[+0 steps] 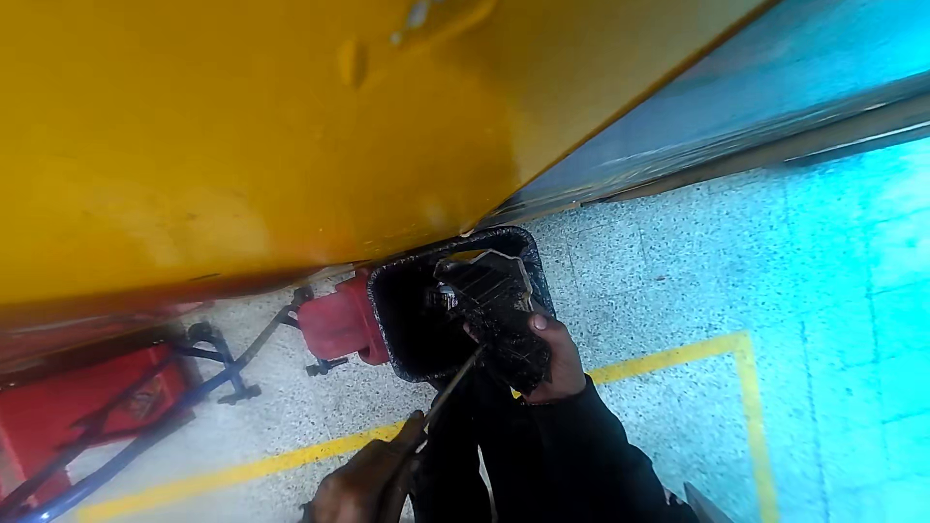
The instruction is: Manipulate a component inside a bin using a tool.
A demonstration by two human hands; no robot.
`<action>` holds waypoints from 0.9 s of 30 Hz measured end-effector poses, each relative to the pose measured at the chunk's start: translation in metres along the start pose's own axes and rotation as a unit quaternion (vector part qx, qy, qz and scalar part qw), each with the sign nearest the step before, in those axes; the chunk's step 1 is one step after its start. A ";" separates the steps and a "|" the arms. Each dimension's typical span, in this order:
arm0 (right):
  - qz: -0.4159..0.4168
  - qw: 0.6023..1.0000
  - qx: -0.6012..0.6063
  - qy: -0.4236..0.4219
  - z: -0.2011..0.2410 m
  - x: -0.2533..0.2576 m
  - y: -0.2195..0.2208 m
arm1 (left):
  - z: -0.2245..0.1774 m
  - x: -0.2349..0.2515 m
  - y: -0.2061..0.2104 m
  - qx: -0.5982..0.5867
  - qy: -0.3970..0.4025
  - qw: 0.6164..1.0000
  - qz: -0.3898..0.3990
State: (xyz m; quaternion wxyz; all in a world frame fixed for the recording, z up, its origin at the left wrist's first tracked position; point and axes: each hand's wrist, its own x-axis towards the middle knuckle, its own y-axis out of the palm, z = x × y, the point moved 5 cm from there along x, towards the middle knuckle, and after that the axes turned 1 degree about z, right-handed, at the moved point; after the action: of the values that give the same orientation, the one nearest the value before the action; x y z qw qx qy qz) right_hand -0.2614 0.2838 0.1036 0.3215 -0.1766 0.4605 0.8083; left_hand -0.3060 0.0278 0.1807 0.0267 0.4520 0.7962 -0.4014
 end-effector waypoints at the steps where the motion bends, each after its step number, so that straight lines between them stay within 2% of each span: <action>1: -0.008 1.000 -0.003 0.001 -0.001 -0.002 0.000 | 0.001 0.004 -0.001 0.021 -0.001 1.000 -0.022; 5: -0.050 0.999 -0.006 0.008 -0.001 -0.004 -0.002 | -0.007 0.003 0.007 0.046 -0.012 0.996 -0.070; 10: -0.073 0.997 -0.006 0.023 0.000 -0.006 -0.013 | 0.005 -0.010 0.032 -0.056 0.008 0.998 -0.002; 13: -0.079 0.996 0.002 0.038 0.001 -0.010 -0.023 | 0.026 -0.001 0.041 -0.031 0.034 0.999 -0.006; 17: -0.102 0.994 -0.004 0.036 0.002 -0.015 -0.034 | 0.028 -0.002 0.052 -0.011 0.039 0.998 -0.045; 21: -0.109 0.991 0.037 0.062 0.001 -0.019 -0.040 | 0.021 -0.016 0.062 -0.054 0.054 0.997 -0.007; 27: -0.101 0.991 0.044 0.071 -0.006 -0.027 -0.042 | 0.027 -0.001 0.054 0.078 0.051 0.995 -0.029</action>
State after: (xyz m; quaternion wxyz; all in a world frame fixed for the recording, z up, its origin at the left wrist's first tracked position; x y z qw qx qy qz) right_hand -0.2130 0.2850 0.0895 0.3751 -0.2648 0.4976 0.7359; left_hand -0.2742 0.0238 0.1295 -0.0606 0.4495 0.7754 -0.4395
